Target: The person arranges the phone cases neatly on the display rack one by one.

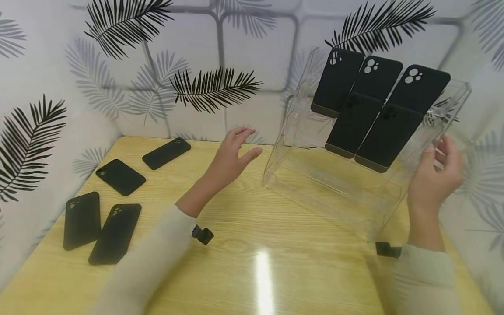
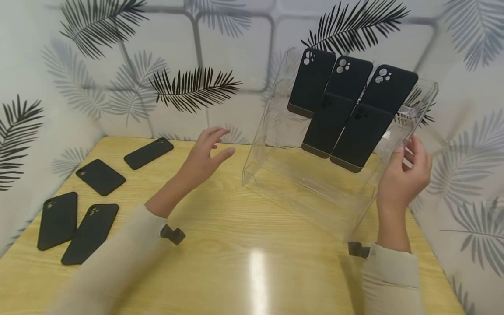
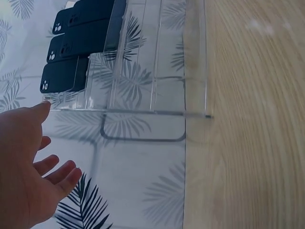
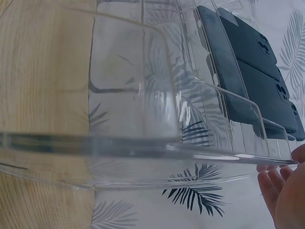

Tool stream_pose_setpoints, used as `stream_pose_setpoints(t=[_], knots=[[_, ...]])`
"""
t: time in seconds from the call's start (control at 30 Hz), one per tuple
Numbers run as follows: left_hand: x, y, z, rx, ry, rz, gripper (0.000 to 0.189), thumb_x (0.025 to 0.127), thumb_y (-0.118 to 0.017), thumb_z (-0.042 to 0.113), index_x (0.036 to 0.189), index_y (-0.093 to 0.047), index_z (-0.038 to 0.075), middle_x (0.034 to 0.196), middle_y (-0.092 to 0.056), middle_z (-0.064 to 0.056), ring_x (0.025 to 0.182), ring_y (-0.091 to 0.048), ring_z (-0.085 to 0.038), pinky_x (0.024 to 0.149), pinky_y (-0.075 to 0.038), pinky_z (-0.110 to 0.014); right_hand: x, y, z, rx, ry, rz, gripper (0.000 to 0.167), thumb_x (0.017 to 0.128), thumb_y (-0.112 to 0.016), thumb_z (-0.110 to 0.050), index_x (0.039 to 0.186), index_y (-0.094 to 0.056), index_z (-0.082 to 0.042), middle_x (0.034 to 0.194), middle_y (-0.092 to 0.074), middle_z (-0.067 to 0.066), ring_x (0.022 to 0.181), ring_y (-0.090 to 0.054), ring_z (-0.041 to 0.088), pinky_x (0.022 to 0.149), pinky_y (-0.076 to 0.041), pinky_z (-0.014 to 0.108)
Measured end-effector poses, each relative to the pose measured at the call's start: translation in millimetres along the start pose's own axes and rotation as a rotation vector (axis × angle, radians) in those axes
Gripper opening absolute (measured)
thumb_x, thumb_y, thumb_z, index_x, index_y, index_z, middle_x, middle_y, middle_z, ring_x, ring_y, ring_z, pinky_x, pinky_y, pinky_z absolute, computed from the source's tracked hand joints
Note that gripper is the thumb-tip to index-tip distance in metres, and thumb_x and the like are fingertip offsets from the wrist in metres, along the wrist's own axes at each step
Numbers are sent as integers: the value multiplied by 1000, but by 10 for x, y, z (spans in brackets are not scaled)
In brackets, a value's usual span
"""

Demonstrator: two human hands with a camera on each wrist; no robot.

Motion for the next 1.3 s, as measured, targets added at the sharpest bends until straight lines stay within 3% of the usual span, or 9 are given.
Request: stream_pose_setpoints(t=[0.27,0.43,0.7,0.77,0.93,1.13,1.3], knots=[[-458,454,-337,95,60,12,61,101,-61,41,153,-43,13,155,-36,-12,133,-47,-33,108,-42,-52,32,0,30,1,23,9,33,99,-61,-19,130,-68,-24,115,-64,-16,102,-59,-2,87,-45,19],[-752,660,-612,143,137,6,66,100,-61,44,153,-41,11,157,-31,-16,133,-46,-35,106,-43,-56,60,-1,72,6,34,10,33,99,-61,-19,131,-68,-25,114,-63,-17,102,-59,-2,86,-46,19],[-1234,950,-1016,220,273,-11,76,98,-61,51,157,-34,10,160,-25,-20,145,-30,-44,112,-31,-65,55,4,89,4,48,5,32,99,-62,-21,130,-68,-27,113,-63,-18,101,-60,-2,85,-46,19],[-1352,1046,-1085,244,293,-8,78,99,-60,51,158,-31,10,160,-25,-23,146,-24,-48,111,-27,-69,60,7,89,1,49,7,32,98,-62,-21,130,-68,-27,113,-63,-18,102,-60,-2,85,-46,19],[-1607,1288,-1249,302,317,12,80,98,-63,48,155,-33,1,154,-28,-31,140,-26,-56,107,-26,-73,67,-5,105,6,24,3,33,99,-61,-21,130,-68,-28,118,-65,-14,103,-59,-1,87,-45,19],[-1882,1473,-1515,387,378,-35,84,97,-63,50,154,-31,-4,151,-31,-36,136,-26,-61,105,-24,-75,40,-13,103,2,-6,-3,33,99,-61,-20,131,-67,-27,118,-64,-15,103,-58,-2,88,-44,20],[-2070,1537,-1721,437,419,-90,86,96,-62,53,153,-33,-5,148,-32,-39,132,-26,-65,102,-26,-75,18,-20,77,13,-17,-4,34,99,-60,-19,132,-67,-26,119,-64,-14,104,-58,-1,89,-44,20]])
Point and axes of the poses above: each hand's wrist, its own x-axis towards the middle knuckle, its own y-axis out of the back of the hand, z = x × y, the point moved 9 cm from there along x, towards the middle knuckle
